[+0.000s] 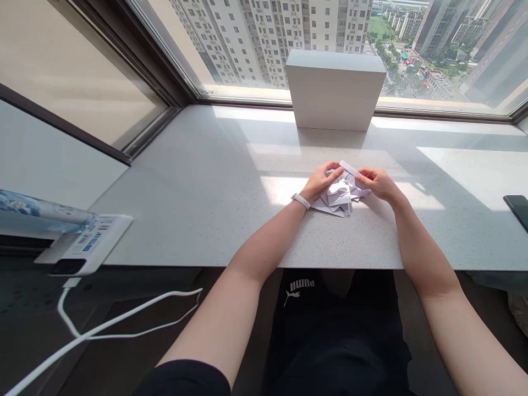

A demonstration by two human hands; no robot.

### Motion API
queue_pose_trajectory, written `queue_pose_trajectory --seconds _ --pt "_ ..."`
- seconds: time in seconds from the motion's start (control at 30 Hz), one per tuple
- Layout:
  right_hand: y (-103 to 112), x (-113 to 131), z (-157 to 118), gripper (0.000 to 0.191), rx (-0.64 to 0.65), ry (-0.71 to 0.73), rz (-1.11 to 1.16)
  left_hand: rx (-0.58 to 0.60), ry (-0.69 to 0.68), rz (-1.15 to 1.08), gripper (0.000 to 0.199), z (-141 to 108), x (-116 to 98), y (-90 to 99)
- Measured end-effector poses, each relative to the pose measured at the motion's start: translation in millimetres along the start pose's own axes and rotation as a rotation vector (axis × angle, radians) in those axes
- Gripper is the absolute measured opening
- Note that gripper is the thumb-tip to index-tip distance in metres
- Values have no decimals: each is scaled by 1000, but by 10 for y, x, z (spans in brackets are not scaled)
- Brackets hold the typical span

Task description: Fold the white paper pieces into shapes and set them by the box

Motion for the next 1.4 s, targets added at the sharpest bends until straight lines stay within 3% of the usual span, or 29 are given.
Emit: queue_pose_trajectory --seconds 0.2,0.37,0.53,0.7,0.77,0.87,1.0,1.2,1.4 --pt "-89 38 -5 58 -34 37 -58 -53 13 -140 35 10 22 10" --pt "-89 -5 41 60 -98 -5 67 -226 66 -290 30 45 74 86" --pt "-37 -15 63 37 -255 46 117 -389 114 -327 30 79 144 179" --pt "50 74 -30 25 -422 131 -31 -537 191 -332 37 76 316 259" --pt "33 135 -79 27 -392 167 -122 -603 219 -357 38 67 385 288" --pt "-106 203 -139 40 -216 208 -286 -673 241 -395 36 57 442 314" --pt "-317 167 -179 59 -40 139 -418 -686 243 -427 30 51 435 314" --pt "-336 104 -157 41 75 25 -196 -640 259 -370 22 48 397 307" --pt "-122 61 -78 61 42 -29 64 -657 254 -391 26 55 379 299"
Point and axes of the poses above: each hand's wrist, its own z-axis towards the middle knuckle, its own y-axis out of the back of the hand, x = y × z, the point moved 6 cm from there along z, towards the middle knuckle, and after that the axes turned 15 degrees about -y, right-handed, at the moved point
